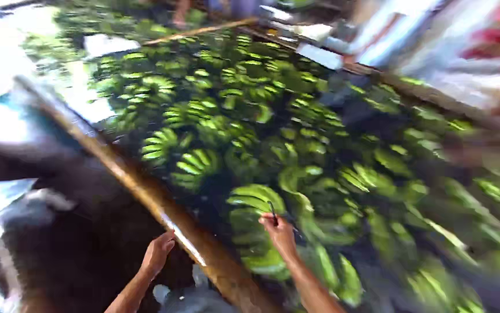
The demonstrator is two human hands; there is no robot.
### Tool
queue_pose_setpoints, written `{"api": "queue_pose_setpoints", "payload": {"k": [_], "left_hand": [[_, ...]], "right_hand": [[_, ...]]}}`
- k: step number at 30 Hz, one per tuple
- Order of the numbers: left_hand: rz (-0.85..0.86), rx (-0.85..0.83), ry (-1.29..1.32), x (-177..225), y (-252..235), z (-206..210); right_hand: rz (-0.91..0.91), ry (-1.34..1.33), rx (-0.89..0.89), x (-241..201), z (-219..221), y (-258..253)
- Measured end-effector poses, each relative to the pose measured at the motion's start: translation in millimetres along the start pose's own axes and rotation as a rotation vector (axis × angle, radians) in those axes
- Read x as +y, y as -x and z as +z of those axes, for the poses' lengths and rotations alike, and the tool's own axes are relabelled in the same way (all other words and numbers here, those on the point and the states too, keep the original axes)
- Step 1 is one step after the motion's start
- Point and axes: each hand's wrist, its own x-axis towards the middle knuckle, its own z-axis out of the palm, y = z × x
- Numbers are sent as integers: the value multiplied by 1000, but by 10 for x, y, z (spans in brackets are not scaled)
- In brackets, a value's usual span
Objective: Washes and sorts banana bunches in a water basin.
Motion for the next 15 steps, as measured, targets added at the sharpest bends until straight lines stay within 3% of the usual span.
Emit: {"api": "queue_pose_setpoints", "payload": {"k": [2, 4, 7, 11, 15], "left_hand": [[-95, 205, -28, -747, 459, -551], [-194, 416, 104, -1451, 1116, -967], [-281, 826, 372, -2455, 2314, -1246], [-479, 1447, 912, -3575, 3836, -907], [-768, 1901, 1347, -4330, 4755, 90]], "right_hand": [[-173, 37, -262, -618, 689, -191], [-336, 128, -495, -1268, 1430, -179], [-619, 222, -785, -2105, 2581, 224], [-876, 420, -1116, -2829, 3997, 1368], [-1146, 741, -1474, -3019, 5003, 2827]]}}
